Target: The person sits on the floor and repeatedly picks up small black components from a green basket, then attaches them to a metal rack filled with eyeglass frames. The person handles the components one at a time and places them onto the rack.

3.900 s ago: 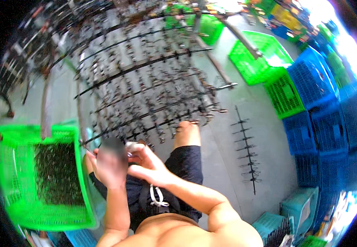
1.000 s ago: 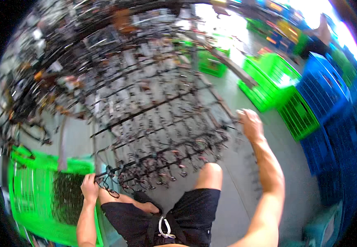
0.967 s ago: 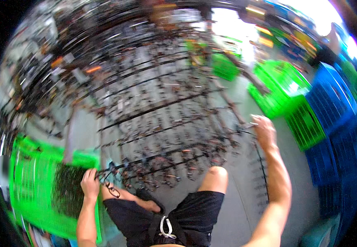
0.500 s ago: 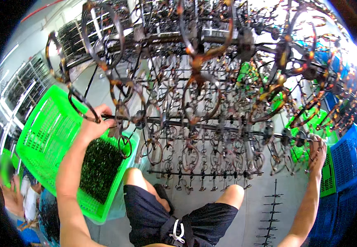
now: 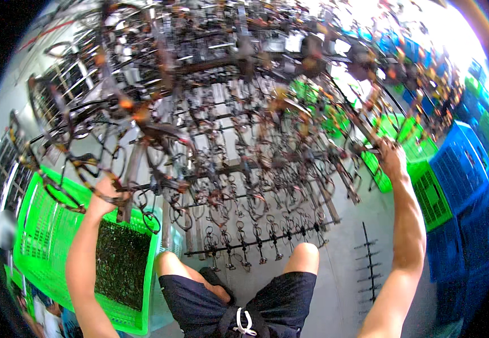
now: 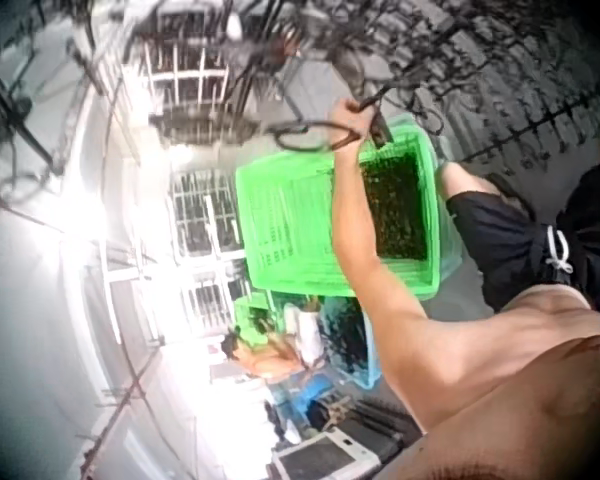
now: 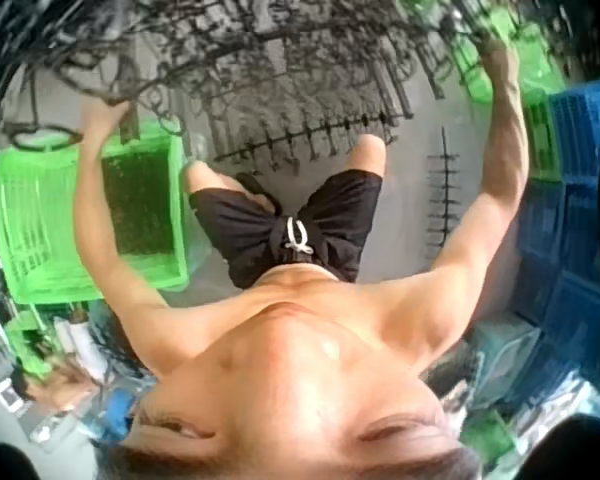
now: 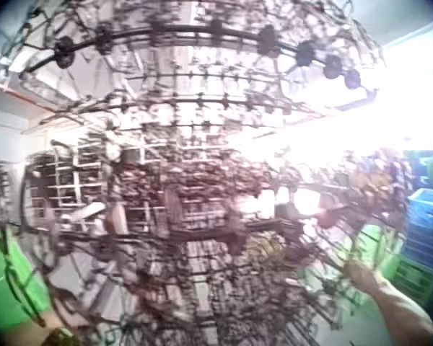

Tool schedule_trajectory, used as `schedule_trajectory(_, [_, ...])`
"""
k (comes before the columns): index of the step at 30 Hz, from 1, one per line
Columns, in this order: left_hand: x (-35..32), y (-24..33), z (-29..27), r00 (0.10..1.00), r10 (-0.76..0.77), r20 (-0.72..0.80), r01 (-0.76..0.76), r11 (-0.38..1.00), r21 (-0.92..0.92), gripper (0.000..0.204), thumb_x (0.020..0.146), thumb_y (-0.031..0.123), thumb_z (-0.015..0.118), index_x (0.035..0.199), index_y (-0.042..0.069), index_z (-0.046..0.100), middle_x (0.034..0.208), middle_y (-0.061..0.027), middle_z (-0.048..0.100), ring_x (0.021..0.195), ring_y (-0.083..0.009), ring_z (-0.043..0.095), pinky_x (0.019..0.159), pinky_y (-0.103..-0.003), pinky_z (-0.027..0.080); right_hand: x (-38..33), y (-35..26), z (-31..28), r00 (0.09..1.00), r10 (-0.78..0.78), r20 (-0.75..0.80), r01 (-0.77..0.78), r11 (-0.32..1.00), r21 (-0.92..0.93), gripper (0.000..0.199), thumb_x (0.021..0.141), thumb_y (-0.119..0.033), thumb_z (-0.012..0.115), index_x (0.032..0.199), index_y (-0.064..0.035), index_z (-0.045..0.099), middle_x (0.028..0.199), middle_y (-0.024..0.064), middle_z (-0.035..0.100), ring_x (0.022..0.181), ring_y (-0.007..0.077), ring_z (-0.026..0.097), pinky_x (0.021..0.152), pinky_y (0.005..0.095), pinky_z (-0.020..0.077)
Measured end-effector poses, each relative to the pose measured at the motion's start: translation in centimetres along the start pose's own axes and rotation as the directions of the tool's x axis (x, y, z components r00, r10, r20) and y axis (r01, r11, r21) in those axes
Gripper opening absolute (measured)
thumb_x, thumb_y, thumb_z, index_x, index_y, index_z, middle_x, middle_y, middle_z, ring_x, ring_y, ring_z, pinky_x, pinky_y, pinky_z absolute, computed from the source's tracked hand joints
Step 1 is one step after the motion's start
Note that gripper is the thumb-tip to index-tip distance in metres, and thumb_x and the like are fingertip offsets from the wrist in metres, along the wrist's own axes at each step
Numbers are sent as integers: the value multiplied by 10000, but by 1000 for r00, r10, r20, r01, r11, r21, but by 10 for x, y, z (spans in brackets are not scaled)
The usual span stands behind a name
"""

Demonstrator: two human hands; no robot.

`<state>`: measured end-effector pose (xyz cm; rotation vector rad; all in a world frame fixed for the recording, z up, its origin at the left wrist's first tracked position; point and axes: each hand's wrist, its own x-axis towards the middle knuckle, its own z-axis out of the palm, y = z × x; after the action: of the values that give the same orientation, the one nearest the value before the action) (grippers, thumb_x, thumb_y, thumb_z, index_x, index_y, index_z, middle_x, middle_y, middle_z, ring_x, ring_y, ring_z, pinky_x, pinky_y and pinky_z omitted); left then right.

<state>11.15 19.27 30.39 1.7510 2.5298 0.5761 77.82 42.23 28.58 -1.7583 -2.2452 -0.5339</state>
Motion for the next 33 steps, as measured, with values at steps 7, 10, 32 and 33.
schedule_trajectory(7, [37, -74, 20, 995, 92, 38, -83, 978, -191, 357, 712, 232, 706, 910, 5, 516, 838, -77, 537, 776, -184, 510, 698, -329, 428, 26, 5, 30, 987, -71, -146, 64, 996, -54, 249, 774, -195, 630, 1003, -110, 586, 943, 77, 581, 907, 256, 557, 771, 368, 477])
schedule_trajectory(10, [26, -104, 1, 997, 69, 31, -57, 957, -285, 346, 800, 214, 655, 1023, -13, 521, 993, -90, 527, 923, -182, 491, 805, -318, 413, 7, -1, 26, 910, 136, -391, -30, 964, 265, 374, 812, -271, 621, 1130, -95, 537, 1098, 141, 544, 1066, 324, 497, 913, 417, 405])
schedule_trajectory(32, [-183, 248, 208, 313, 59, 948, 482, 850, -212, 247, 880, 124, 536, 1107, 30, 514, 1003, -101, 574, 743, -129, 512, 642, -245, 420, -532, 134, 293, -474, 877, 78, -853, -435, -289, 719, 722, -386, 660, 1256, -13, 356, 1236, 235, 389, 1108, 383, 467, 920, 439, 389])
schedule_trajectory(33, [-181, 243, 202, 307, 33, 951, 496, 847, -189, 244, 882, 119, 532, 1110, 32, 513, 1002, -101, 576, 734, -126, 513, 634, -242, 420, -531, 141, 293, -606, 774, 185, -792, -562, -241, 705, 724, -373, 655, 1250, -11, 357, 1242, 245, 384, 1101, 383, 474, 912, 435, 399])
